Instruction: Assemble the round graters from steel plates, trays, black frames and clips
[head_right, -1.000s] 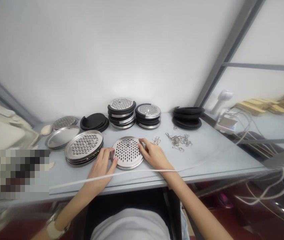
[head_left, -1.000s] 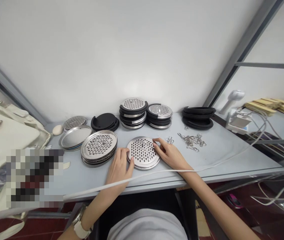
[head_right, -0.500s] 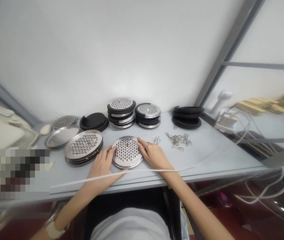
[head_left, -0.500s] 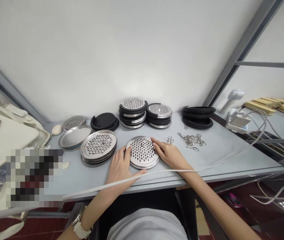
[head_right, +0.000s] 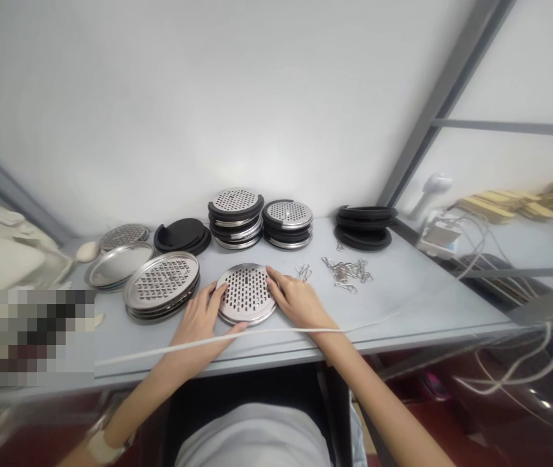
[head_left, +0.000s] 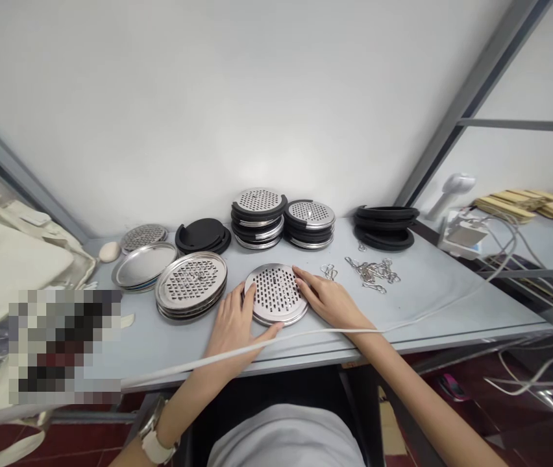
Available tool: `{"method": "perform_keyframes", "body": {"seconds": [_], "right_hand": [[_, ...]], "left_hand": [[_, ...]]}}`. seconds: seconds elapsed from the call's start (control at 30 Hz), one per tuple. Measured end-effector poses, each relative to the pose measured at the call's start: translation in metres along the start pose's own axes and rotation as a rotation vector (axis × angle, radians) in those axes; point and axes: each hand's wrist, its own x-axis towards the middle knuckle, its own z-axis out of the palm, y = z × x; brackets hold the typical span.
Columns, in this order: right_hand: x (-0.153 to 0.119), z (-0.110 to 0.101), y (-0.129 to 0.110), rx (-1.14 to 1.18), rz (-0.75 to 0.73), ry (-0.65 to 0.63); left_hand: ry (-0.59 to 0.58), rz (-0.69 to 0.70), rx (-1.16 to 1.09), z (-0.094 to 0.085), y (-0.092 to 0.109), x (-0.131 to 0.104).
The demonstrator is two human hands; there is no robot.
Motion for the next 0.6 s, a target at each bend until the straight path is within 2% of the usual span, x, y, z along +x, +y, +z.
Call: {"method": "perform_keyframes", "body": {"seconds": [0.2,0.4,0.5,0.6], "right_hand": [[-0.002,-0.001,-0.002,0.062,0.081,0.049],[0.0,0.001,0.007,0.111,0.211,0.28],[0.003,-0.006,0.022,0.082,0.212,0.391],[0.003,-0.021,0.05,-0.004,0.204,0.487]], "left_hand": [[0.036,0.026,-0.026,-0.001,0.0,0.0],[0.038,0.011,-0.031,0.001,0.0,0.001],[0.038,0.003,-0.032,0.002,0.0,0.001],[0.04,0.002,-0.034,0.002,-0.001,0.001]]}}
